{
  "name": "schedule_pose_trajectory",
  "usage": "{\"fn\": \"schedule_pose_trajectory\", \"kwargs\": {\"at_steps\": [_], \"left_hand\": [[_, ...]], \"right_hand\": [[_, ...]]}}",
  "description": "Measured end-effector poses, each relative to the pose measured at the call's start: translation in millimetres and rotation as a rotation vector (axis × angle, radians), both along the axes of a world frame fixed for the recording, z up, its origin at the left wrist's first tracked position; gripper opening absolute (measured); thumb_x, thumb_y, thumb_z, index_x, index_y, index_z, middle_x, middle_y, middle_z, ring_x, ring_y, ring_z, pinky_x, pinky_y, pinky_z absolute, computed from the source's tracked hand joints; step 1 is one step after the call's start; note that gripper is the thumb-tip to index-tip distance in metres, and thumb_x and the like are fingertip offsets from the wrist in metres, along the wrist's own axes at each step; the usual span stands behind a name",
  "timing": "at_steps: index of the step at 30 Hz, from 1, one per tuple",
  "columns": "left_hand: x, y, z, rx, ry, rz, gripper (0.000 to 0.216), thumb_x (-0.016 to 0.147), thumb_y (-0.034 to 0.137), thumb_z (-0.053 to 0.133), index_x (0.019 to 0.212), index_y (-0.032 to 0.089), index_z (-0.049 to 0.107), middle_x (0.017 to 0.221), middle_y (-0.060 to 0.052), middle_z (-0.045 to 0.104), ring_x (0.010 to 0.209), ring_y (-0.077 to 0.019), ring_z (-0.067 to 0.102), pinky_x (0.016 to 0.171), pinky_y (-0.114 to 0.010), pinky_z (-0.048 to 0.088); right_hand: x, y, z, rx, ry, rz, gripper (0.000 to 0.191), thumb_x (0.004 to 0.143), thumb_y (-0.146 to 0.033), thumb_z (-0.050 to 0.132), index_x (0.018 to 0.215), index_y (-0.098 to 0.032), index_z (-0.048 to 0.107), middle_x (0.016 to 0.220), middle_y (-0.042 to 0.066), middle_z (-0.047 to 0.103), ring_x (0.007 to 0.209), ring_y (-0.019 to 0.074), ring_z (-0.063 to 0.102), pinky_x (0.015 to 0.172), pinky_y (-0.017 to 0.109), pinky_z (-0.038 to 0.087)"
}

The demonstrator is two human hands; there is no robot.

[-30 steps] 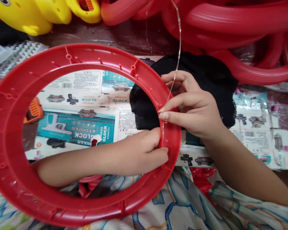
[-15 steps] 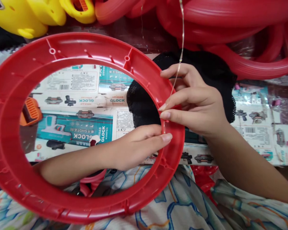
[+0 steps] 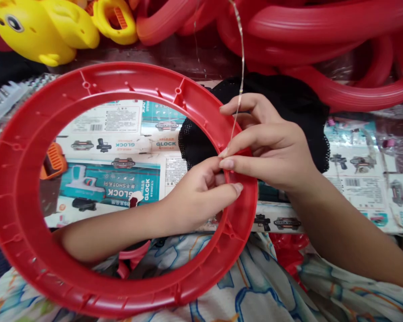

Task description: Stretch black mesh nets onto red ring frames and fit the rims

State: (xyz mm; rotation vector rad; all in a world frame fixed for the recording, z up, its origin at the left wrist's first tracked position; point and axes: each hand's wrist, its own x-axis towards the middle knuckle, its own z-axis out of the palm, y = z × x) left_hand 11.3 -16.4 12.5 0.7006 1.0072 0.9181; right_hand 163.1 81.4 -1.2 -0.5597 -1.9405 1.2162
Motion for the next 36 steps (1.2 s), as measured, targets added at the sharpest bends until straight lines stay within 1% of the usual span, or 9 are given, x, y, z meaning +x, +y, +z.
{"fn": "schedule_pose_trajectory", "kwargs": {"at_steps": [4, 7, 10, 12, 16, 21, 28, 32, 36], "left_hand": [[-0.3, 0.8, 0.2, -0.009, 0.029, -0.080, 0.004, 0.079, 0.016, 0.058, 0.082, 0.019, 0.056, 0.059, 0.007, 0.053, 0.053, -0.0080, 0.048, 0.049, -0.019, 0.041], [-1.2, 3.2, 2.2, 0.018, 0.050, -0.132, 0.009, 0.076, 0.011, 0.049, 0.075, 0.020, 0.051, 0.060, 0.007, 0.050, 0.054, -0.0064, 0.045, 0.050, -0.018, 0.039], [-3.0, 5.8, 5.0, 0.023, 0.118, -0.159, 0.007, 0.074, 0.013, 0.048, 0.074, 0.020, 0.048, 0.060, 0.007, 0.049, 0.053, -0.0070, 0.047, 0.047, -0.018, 0.037], [-4.7, 7.2, 6.3, 0.013, 0.171, -0.184, 0.005, 0.073, 0.016, 0.050, 0.074, 0.020, 0.048, 0.059, 0.007, 0.050, 0.051, -0.0079, 0.048, 0.045, -0.019, 0.035], [-9.6, 8.4, 7.7, -0.018, 0.175, -0.228, 0.009, 0.071, 0.017, 0.051, 0.079, 0.021, 0.048, 0.063, 0.006, 0.056, 0.052, -0.0098, 0.054, 0.047, -0.020, 0.040], [-17.6, 5.3, 8.9, -0.058, 0.181, -0.349, 0.009, 0.072, 0.017, 0.051, 0.077, 0.022, 0.045, 0.062, 0.006, 0.051, 0.054, -0.0111, 0.055, 0.046, -0.020, 0.037], [-26.0, 2.7, 8.3, -0.097, 0.088, -0.454, 0.008, 0.081, 0.014, 0.053, 0.081, 0.021, 0.047, 0.061, 0.007, 0.050, 0.048, -0.0065, 0.043, 0.041, -0.015, 0.032], [-28.0, 1.0, 5.2, -0.076, 0.114, -0.500, 0.005, 0.085, 0.015, 0.052, 0.084, 0.019, 0.049, 0.069, 0.004, 0.056, 0.057, -0.0083, 0.050, 0.049, -0.017, 0.038], [-27.7, -2.8, 4.0, -0.043, 0.177, -0.514, 0.004, 0.086, 0.016, 0.051, 0.085, 0.019, 0.051, 0.074, 0.003, 0.056, 0.064, -0.0108, 0.054, 0.056, -0.020, 0.042]], "right_hand": [[-2.9, -4.9, 1.4, -0.067, -0.060, -0.043, 0.005, 0.078, -0.033, 0.086, 0.078, -0.030, 0.082, 0.129, -0.001, 0.066, 0.127, 0.0227, 0.061, 0.116, 0.042, 0.049], [-7.1, -10.9, 1.8, -0.127, -0.043, -0.084, 0.006, 0.077, -0.027, 0.086, 0.076, -0.026, 0.080, 0.131, 0.001, 0.065, 0.126, 0.0218, 0.062, 0.117, 0.039, 0.048], [-11.5, -15.2, 0.4, -0.189, 0.003, -0.145, 0.010, 0.074, -0.027, 0.088, 0.073, -0.025, 0.078, 0.133, 0.003, 0.063, 0.118, 0.0203, 0.065, 0.111, 0.037, 0.052], [-13.5, -16.5, -1.5, -0.221, 0.033, -0.174, 0.016, 0.073, -0.032, 0.090, 0.071, -0.024, 0.076, 0.130, 0.003, 0.064, 0.112, 0.0203, 0.066, 0.108, 0.039, 0.054], [-14.2, -16.7, -5.9, -0.186, 0.051, -0.189, 0.018, 0.072, -0.032, 0.090, 0.070, -0.023, 0.074, 0.131, 0.005, 0.063, 0.118, 0.0231, 0.063, 0.111, 0.045, 0.053], [-11.8, -17.3, -7.6, -0.178, 0.068, -0.136, 0.014, 0.074, -0.029, 0.088, 0.080, -0.024, 0.077, 0.136, 0.006, 0.059, 0.119, 0.0222, 0.063, 0.110, 0.043, 0.054], [-6.9, -11.7, -4.0, -0.183, 0.019, 0.000, 0.010, 0.078, -0.035, 0.088, 0.080, -0.027, 0.082, 0.140, 0.003, 0.062, 0.134, 0.0263, 0.058, 0.120, 0.048, 0.044], [-6.9, -9.3, -3.3, -0.141, -0.025, 0.026, 0.012, 0.077, -0.040, 0.089, 0.080, -0.030, 0.083, 0.143, 0.001, 0.062, 0.138, 0.0272, 0.056, 0.123, 0.050, 0.041], [-9.2, -12.8, -1.7, -0.157, -0.041, -0.023, 0.016, 0.076, -0.044, 0.089, 0.077, -0.030, 0.083, 0.141, 0.000, 0.063, 0.135, 0.0256, 0.058, 0.123, 0.046, 0.042]]}}
